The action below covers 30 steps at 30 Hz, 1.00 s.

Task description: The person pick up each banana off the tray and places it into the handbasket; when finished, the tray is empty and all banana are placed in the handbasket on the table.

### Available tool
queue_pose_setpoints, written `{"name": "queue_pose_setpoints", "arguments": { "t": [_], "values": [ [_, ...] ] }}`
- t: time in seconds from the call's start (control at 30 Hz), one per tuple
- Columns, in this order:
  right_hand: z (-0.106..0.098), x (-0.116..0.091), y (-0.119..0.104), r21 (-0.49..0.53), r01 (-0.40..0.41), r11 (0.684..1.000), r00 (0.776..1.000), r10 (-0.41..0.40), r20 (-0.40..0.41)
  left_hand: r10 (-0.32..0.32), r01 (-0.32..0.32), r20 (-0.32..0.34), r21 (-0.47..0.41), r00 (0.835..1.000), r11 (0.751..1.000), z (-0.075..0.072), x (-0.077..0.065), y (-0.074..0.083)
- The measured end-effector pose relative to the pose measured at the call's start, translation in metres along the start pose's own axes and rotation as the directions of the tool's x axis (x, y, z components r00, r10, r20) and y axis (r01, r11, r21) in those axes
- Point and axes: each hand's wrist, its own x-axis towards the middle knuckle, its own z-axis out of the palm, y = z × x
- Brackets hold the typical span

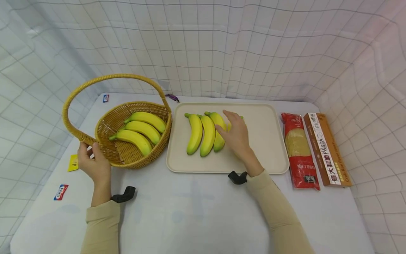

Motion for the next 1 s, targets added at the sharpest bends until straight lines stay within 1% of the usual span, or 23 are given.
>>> {"name": "queue_pose_setpoints", "arguments": {
  "t": [0.1,0.23,0.4,0.57,0.67,0.77,0.9,1.0],
  "values": [
    [-0.015,-0.006,0.016,-0.013,-0.046,0.999,0.999,0.046,-0.021,0.001,-0.001,-0.005,0.004,1.0,1.0,-0.001,0.001,0.001],
    [-0.025,-0.014,0.032,-0.011,-0.097,0.995,0.995,0.096,-0.024,0.001,-0.001,-0.007,0.006,1.0,1.0,-0.001,0.001,0.0],
    [-0.027,-0.021,0.044,-0.027,-0.139,0.99,0.99,0.138,-0.024,0.002,-0.002,-0.003,0.007,1.0,1.0,-0.001,0.001,0.0],
    [-0.025,-0.022,0.049,-0.042,-0.14,0.989,0.99,0.14,-0.012,-0.007,0.007,0.0,0.01,1.0,1.0,-0.001,0.0,-0.001],
    [-0.024,-0.022,0.05,-0.05,-0.148,0.988,0.989,0.149,0.008,-0.011,0.011,0.001,0.008,1.0,1.0,-0.002,-0.001,-0.002],
    [-0.023,-0.023,0.051,-0.064,-0.182,0.981,0.982,0.184,0.038,-0.011,0.011,0.0,0.011,1.0,1.0,-0.002,0.0,-0.002],
    [-0.02,-0.025,0.054,-0.092,-0.234,0.968,0.966,0.242,0.096,-0.004,0.004,-0.002,0.015,1.0,1.0,-0.001,0.0,-0.002],
    [-0.016,-0.027,0.057,-0.123,-0.256,0.959,0.952,0.272,0.142,0.006,-0.006,-0.005,0.016,1.0,1.0,0.0,0.0,-0.003]
  ]
}}
